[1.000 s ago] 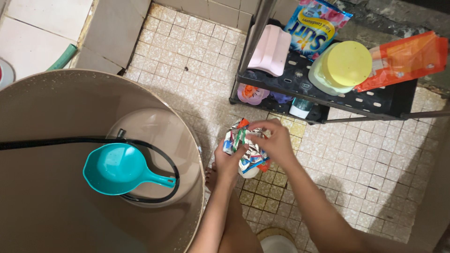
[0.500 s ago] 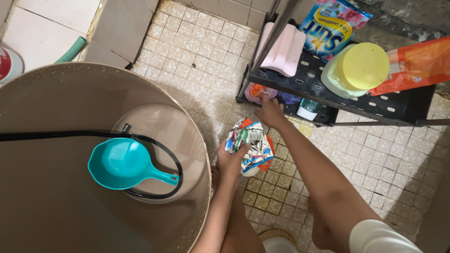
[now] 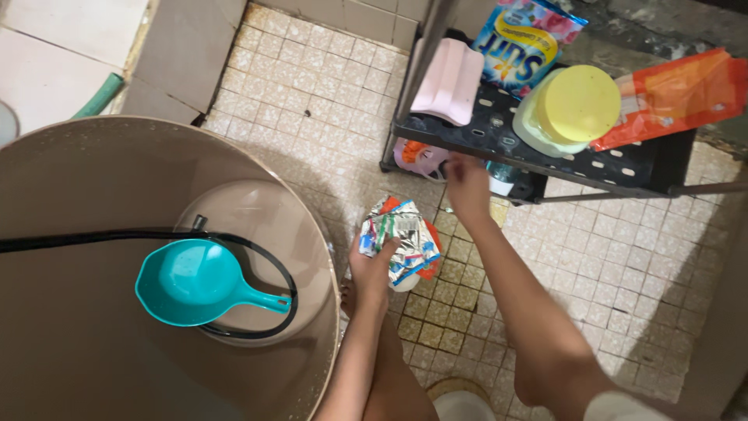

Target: The person organizes various toiletry items on a multi-tiered shelf, moves a blue basket, and places small sachets into a plastic bag hanging from a door handle.

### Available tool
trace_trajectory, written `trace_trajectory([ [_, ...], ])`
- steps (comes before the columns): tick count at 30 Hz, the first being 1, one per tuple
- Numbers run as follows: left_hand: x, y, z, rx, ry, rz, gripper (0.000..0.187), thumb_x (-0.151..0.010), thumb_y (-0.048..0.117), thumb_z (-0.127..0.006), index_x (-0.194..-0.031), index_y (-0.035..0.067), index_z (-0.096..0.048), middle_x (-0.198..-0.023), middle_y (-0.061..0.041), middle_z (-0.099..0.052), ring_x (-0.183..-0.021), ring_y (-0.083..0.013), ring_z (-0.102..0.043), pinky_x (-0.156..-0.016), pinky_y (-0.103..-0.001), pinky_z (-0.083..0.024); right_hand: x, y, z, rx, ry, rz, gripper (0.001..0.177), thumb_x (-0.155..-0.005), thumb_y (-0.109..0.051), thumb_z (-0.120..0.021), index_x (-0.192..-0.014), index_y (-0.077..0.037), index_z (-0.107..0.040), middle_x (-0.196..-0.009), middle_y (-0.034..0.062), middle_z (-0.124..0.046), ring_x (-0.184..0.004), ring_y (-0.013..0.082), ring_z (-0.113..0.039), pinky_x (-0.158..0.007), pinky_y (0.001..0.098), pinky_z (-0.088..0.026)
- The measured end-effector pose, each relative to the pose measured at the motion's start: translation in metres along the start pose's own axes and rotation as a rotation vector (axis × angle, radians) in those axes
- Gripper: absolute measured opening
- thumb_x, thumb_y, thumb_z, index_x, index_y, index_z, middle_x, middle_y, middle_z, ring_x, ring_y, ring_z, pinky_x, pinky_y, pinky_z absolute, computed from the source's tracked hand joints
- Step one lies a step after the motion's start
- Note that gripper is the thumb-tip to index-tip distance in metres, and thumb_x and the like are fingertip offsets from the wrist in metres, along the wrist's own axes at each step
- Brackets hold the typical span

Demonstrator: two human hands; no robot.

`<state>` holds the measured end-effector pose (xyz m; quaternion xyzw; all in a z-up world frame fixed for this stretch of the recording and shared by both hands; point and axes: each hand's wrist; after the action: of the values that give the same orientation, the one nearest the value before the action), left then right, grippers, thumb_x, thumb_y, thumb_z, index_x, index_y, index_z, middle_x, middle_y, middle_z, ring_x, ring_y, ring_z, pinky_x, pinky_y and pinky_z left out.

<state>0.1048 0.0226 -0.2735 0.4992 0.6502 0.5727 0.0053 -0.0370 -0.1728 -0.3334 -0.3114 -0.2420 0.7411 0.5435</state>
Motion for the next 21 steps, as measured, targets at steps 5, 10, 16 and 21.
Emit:
trace_trajectory([
  [5, 0.003, 0.005, -0.004, -0.026, -0.023, -0.009, 0.037, -0.082, -0.002, -0.074, -0.119, 0.002, -0.066, -0.103, -0.005, -0.074, -0.090, -0.0136, -0.070, -0.082, -0.030, -0.056, 0.048, -0.053, 0.084, -0.672, -0.150, -0.449, 0.019, -0.100, -0.010, -0.063, -0.113, 0.000, -0.072, -0.082, 0.0047, -0.068, -0.056, 0.0101, -0.063, -0.049, 0.0254, -0.051],
  [10, 0.008, 0.011, -0.014, -0.025, -0.095, 0.062, 0.035, -0.087, 0.002, -0.073, -0.121, 0.002, -0.065, -0.106, -0.006, -0.073, -0.092, -0.0137, -0.068, -0.082, -0.030, -0.056, 0.074, -0.115, 0.093, -0.434, -0.262, -0.565, 0.027, -0.098, -0.010, -0.065, -0.123, -0.009, -0.075, -0.078, 0.0090, -0.072, -0.056, 0.0121, -0.058, -0.049, 0.0290, -0.046],
  [16, 0.010, 0.015, -0.019, 0.256, -0.145, 0.207, 0.031, -0.091, 0.007, -0.067, -0.120, -0.003, -0.066, -0.108, -0.010, -0.074, -0.095, -0.0175, -0.071, -0.082, -0.033, -0.057, 0.079, -0.136, 0.091, -0.024, -0.101, -0.034, 0.030, -0.094, 0.001, -0.065, -0.120, -0.008, -0.076, -0.086, 0.0143, -0.065, -0.069, 0.0268, -0.064, -0.064, 0.0355, -0.051],
  [21, 0.013, 0.015, -0.017, 0.073, -0.228, 0.094, 0.034, -0.089, 0.004, -0.072, -0.123, -0.003, -0.067, -0.112, -0.008, -0.074, -0.097, -0.0143, -0.069, -0.084, -0.031, -0.056, 0.082, -0.137, 0.090, -0.020, -0.132, 0.024, 0.026, -0.093, -0.001, -0.066, -0.117, -0.008, -0.075, -0.090, 0.0113, -0.067, -0.070, 0.0253, -0.065, -0.064, 0.0351, -0.052],
])
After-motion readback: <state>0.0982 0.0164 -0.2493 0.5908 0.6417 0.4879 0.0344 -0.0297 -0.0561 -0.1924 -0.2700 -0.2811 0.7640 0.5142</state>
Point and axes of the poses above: each hand's wrist, its own x-axis away from the middle knuckle, its own z-axis out of the back of the hand, y = z × x
